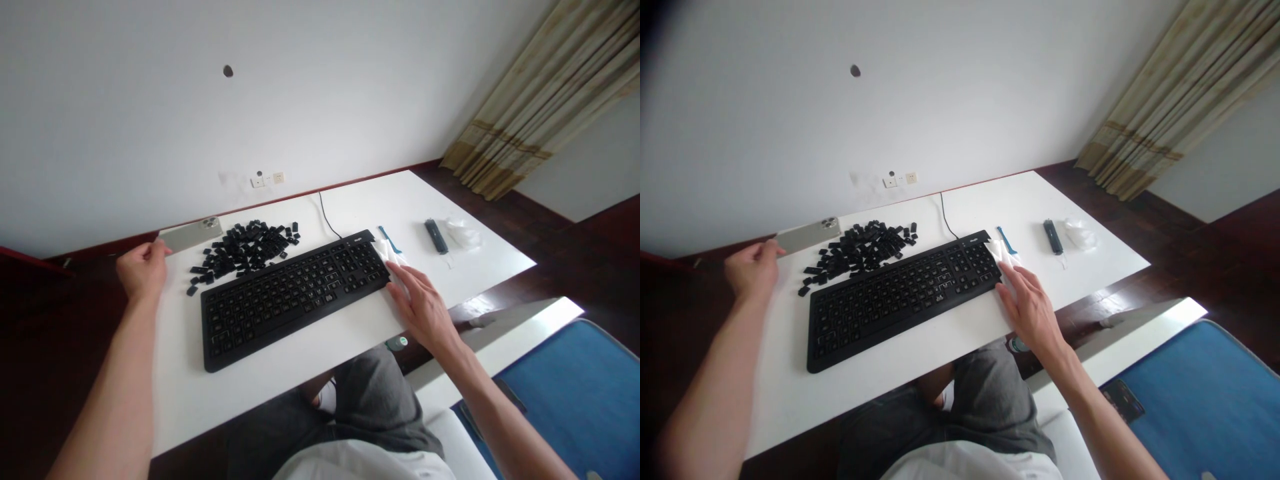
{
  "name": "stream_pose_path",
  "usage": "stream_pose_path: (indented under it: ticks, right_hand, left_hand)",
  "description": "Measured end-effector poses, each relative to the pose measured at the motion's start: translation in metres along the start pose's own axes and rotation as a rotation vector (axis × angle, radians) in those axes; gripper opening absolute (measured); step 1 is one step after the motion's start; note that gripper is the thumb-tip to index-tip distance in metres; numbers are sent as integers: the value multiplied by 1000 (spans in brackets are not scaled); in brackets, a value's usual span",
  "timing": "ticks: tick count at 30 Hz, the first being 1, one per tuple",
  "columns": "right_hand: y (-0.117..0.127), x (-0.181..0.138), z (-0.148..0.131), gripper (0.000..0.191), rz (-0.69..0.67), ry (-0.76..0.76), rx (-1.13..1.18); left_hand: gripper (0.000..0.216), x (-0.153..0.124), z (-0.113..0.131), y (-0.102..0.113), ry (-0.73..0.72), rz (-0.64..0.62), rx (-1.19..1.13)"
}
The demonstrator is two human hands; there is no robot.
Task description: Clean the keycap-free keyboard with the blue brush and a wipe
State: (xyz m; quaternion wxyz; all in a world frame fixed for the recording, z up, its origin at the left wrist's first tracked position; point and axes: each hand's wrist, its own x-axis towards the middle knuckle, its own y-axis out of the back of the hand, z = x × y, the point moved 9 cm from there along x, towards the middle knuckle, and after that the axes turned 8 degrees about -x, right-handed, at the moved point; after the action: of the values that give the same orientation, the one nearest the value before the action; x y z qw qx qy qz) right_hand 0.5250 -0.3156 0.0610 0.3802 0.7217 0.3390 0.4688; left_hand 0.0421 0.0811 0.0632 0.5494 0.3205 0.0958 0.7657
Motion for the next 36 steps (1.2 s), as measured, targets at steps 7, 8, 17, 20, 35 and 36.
stream_pose_path:
  ticks: [7,8,17,20,35,36]
  right_hand:
    - [6,-4,3,48,66,-48,-44]
    - [4,-3,1,50,56,-36,-42]
    - [4,-2,-9,50,6,-23,2]
    - [6,-4,-8,53,-32,-8,-13]
    - [9,15,-15,54,-54,42,-28]
    - [8,15,-14,54,-72,34,-23]
  left_hand:
    - [34,1,-2,-2,0,-3,4]
    - [34,2,-4,-2,3,-2,6]
    - [32,4,-5,0,-40,23,-7]
    - [33,3,-3,-1,-29,6,-6]
    - [31,2,3,-4,-44,-20,6]
    - [31,2,2,-4,-34,-18,1]
